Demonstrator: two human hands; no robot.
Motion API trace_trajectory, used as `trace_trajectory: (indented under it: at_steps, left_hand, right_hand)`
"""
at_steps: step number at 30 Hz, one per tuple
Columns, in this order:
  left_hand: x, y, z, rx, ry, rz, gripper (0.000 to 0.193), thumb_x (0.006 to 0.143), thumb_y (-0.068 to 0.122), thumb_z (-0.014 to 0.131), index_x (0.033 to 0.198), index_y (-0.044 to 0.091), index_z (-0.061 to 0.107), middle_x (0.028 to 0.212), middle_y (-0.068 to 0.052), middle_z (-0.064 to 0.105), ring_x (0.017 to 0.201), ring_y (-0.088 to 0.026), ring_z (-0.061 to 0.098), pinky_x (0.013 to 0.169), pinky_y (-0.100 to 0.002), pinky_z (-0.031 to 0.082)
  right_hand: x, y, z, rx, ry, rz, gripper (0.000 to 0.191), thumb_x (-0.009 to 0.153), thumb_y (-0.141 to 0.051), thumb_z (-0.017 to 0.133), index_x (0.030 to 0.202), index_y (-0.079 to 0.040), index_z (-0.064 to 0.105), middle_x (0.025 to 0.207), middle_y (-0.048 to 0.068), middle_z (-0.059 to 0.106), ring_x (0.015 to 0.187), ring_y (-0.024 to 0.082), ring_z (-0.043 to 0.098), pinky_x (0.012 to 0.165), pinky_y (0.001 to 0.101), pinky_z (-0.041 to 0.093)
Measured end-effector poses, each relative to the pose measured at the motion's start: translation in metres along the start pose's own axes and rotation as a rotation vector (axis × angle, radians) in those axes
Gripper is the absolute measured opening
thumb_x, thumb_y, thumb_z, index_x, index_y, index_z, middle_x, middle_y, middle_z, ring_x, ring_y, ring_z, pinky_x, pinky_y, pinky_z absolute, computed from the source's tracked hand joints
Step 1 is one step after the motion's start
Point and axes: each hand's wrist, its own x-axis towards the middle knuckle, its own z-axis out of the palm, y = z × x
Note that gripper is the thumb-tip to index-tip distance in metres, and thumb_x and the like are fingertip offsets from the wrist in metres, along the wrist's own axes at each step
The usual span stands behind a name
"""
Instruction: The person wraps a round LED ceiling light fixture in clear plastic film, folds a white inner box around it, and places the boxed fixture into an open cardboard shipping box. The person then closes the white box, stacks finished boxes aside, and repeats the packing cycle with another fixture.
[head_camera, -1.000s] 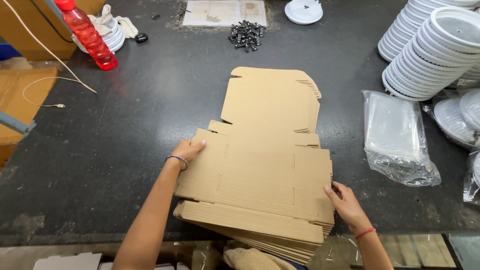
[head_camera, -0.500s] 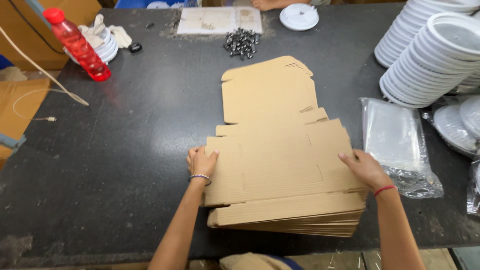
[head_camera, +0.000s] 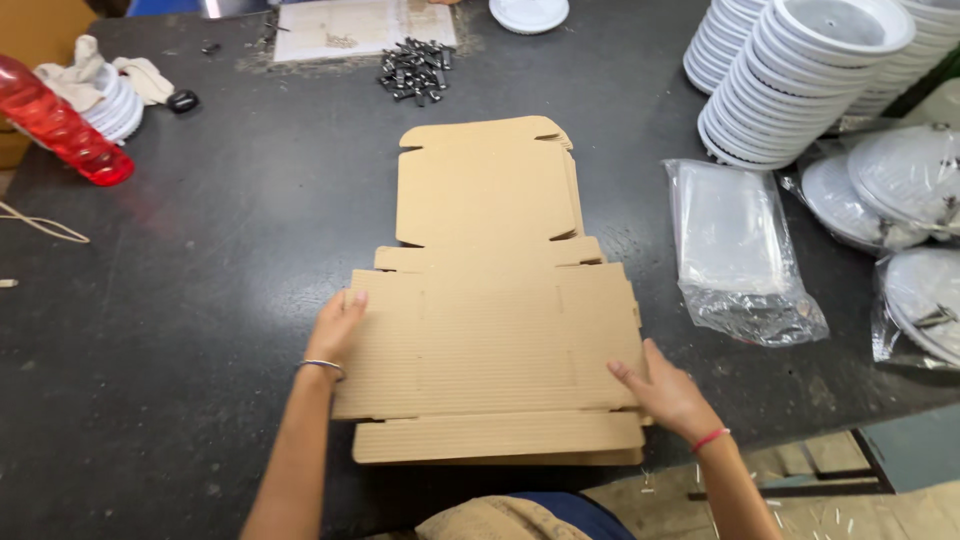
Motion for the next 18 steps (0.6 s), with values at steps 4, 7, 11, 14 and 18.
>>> trace_trajectory:
  at_steps: [4, 7, 11, 14, 18]
  left_hand:
    - [0.005, 0.008, -0.015, -0.008, -0.075, -0.063, 0.042, 0.098, 0.036, 0.061, 0.128, 0.008, 0.065, 0.115, -0.007, 0.070, 0.103, -0.015, 0.062, 0.090, -0.034, 0.049]
    - [0.005, 0.011, -0.013, 0.055, -0.042, -0.031, 0.043, 0.099, 0.037, 0.062, 0.126, 0.004, 0.065, 0.114, -0.009, 0.071, 0.103, -0.017, 0.062, 0.090, -0.034, 0.050]
    - [-0.008, 0.009, -0.001, 0.092, 0.025, -0.035, 0.040, 0.100, 0.033, 0.062, 0.126, 0.003, 0.064, 0.113, -0.012, 0.073, 0.101, -0.021, 0.065, 0.090, -0.036, 0.051]
    - [-0.031, 0.003, 0.013, 0.114, 0.085, 0.146, 0.037, 0.093, 0.018, 0.062, 0.127, 0.004, 0.064, 0.112, -0.012, 0.075, 0.101, -0.020, 0.069, 0.090, -0.036, 0.053]
    - [-0.066, -0.004, 0.044, -0.019, 0.149, 0.157, 0.041, 0.091, 0.011, 0.061, 0.131, 0.004, 0.061, 0.115, -0.014, 0.075, 0.105, -0.021, 0.070, 0.094, -0.036, 0.053]
  right_hand:
    - [-0.001, 0.013, 0.004, -0.013, 0.064, -0.051, 0.092, 0.089, -0.070, 0.051, 0.145, 0.002, 0.048, 0.147, 0.027, 0.054, 0.138, 0.040, 0.052, 0.114, 0.0417, 0.041]
    - [0.022, 0.025, 0.006, 0.142, 0.259, -0.117, 0.089, 0.098, -0.063, 0.054, 0.145, 0.012, 0.043, 0.148, 0.033, 0.048, 0.142, 0.041, 0.044, 0.115, 0.0422, 0.034]
    - [0.055, 0.016, 0.020, 0.627, 0.166, -0.161, 0.072, 0.105, -0.054, 0.053, 0.140, 0.009, 0.047, 0.139, 0.023, 0.055, 0.131, 0.033, 0.051, 0.107, 0.0389, 0.040]
    - [0.078, -0.002, 0.005, 0.696, 0.098, -0.127, 0.062, 0.111, -0.053, 0.050, 0.131, 0.006, 0.060, 0.123, 0.022, 0.064, 0.115, 0.033, 0.062, 0.099, 0.0385, 0.050]
    - [0.101, -0.025, -0.044, 0.745, 0.044, -0.006, 0.065, 0.099, -0.058, 0.048, 0.133, -0.005, 0.065, 0.126, 0.006, 0.069, 0.116, 0.016, 0.062, 0.101, 0.0320, 0.046]
